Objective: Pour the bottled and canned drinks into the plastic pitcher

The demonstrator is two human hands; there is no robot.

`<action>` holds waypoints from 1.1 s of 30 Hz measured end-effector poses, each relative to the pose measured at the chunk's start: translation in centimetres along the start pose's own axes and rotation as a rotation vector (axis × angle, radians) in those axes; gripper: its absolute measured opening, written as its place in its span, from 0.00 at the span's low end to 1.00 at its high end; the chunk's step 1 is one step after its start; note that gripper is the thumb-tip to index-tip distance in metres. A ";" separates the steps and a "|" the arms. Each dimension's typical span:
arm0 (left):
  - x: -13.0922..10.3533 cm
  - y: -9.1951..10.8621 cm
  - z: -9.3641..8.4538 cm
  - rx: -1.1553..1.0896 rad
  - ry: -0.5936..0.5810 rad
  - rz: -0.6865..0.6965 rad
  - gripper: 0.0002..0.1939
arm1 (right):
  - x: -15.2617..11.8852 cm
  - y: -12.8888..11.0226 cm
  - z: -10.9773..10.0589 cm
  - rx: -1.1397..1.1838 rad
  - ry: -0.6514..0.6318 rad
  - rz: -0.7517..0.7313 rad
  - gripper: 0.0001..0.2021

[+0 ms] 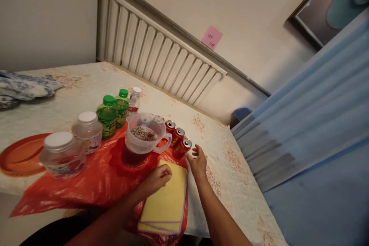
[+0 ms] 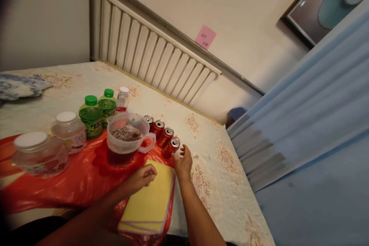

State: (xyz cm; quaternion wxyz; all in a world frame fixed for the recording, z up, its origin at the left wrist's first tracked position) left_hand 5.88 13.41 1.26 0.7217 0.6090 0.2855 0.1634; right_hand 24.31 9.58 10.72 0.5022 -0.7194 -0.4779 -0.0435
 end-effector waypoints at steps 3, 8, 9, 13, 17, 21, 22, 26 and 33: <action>-0.1 0.3 0.0 0.003 -0.005 0.008 0.10 | 1.2 -0.3 1.4 -0.060 -0.065 -0.033 0.39; -0.3 0.6 0.1 0.025 -0.016 0.001 0.10 | 2.2 -0.4 3.0 -0.113 -0.121 -0.021 0.36; -0.4 0.6 0.1 0.026 -0.014 0.004 0.10 | 2.3 -0.7 3.1 -0.131 -0.133 -0.026 0.33; -0.4 0.9 0.0 0.004 -0.006 0.014 0.10 | 2.4 -1.9 3.8 -0.173 -0.204 -0.045 0.22; -0.5 1.1 0.1 -0.009 -0.031 0.019 0.12 | 2.3 -3.0 3.8 -0.132 -0.217 -0.062 0.19; -0.6 1.0 -0.2 -0.076 -0.035 0.029 0.15 | 2.1 -4.5 3.3 -0.078 -0.215 -0.099 0.17; -0.5 0.9 -0.2 -0.104 -0.040 0.029 0.15 | 2.0 -4.8 3.1 -0.068 -0.211 -0.104 0.17; 0.2 0.1 -0.4 -0.187 -0.012 0.045 0.21 | 1.6 -6.2 1.8 -0.038 -0.221 -0.112 0.18; 1.3 -1.6 -1.8 -0.195 0.179 0.097 0.33 | -0.6 -7.8 -0.3 0.051 -0.300 -0.133 0.26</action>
Point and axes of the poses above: each hand's wrist, its own x-axis towards the middle knuckle, its own z-axis out of the palm, y = z × x, the point moved 9 cm from there along x, towards the middle knuckle, and after that the axes turned 14 degrees about -z, right-handed, at the moved point
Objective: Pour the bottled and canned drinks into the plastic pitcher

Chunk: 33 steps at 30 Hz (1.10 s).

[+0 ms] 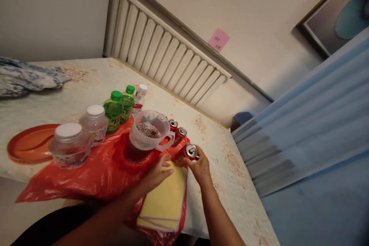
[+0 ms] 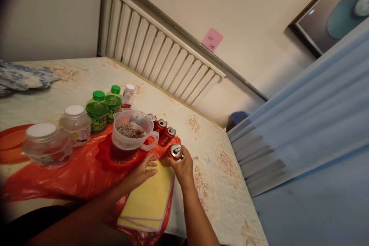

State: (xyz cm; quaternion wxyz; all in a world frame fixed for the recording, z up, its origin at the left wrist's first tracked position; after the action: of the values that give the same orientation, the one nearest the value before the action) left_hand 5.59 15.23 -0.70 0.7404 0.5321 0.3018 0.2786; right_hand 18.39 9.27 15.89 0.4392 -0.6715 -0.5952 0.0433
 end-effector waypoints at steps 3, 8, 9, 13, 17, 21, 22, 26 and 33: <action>-0.3 0.7 0.5 0.018 -0.033 0.053 0.36 | -1.4 -0.4 -0.3 0.023 -0.006 0.008 0.29; -1.0 2.0 1.5 0.026 -0.129 0.097 0.43 | -2.9 -1.1 0.1 0.075 -0.051 -0.005 0.32; -1.2 2.4 1.7 0.032 -0.146 0.106 0.43 | -3.0 -1.3 0.3 0.092 -0.068 -0.018 0.32; -1.9 3.8 1.7 0.090 -0.144 0.125 0.41 | -3.3 -2.1 0.8 0.151 -0.117 -0.036 0.33; -2.4 5.1 1.9 0.079 -0.163 0.167 0.39 | -3.5 -2.7 1.2 0.183 -0.157 -0.042 0.34; -2.6 5.1 2.2 0.072 -0.187 0.162 0.40 | -3.8 -2.7 1.4 0.190 -0.164 -0.024 0.36; -2.6 4.9 2.2 0.069 -0.194 0.156 0.40 | -3.9 -2.6 1.5 0.196 -0.162 -0.016 0.36; -2.5 4.6 2.1 0.054 -0.188 0.127 0.39 | -4.2 -2.5 1.6 0.258 -0.150 0.008 0.40; -2.7 5.0 1.5 0.055 -0.141 0.083 0.36 | -4.5 -2.2 1.6 0.330 -0.089 0.040 0.42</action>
State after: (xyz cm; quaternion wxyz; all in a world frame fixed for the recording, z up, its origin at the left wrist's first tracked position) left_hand 4.50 13.68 4.85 0.7327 0.5826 0.2339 0.2626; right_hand 14.52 6.16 14.26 0.5158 -0.5995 -0.5854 0.1785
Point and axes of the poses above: each hand's wrist, its own x-axis towards the middle knuckle, its own z-axis out of the palm, y = z × x, the point moved 9 cm from there along x, towards the middle knuckle, and after that the axes turned 14 degrees about -z, right-handed, at the moved point
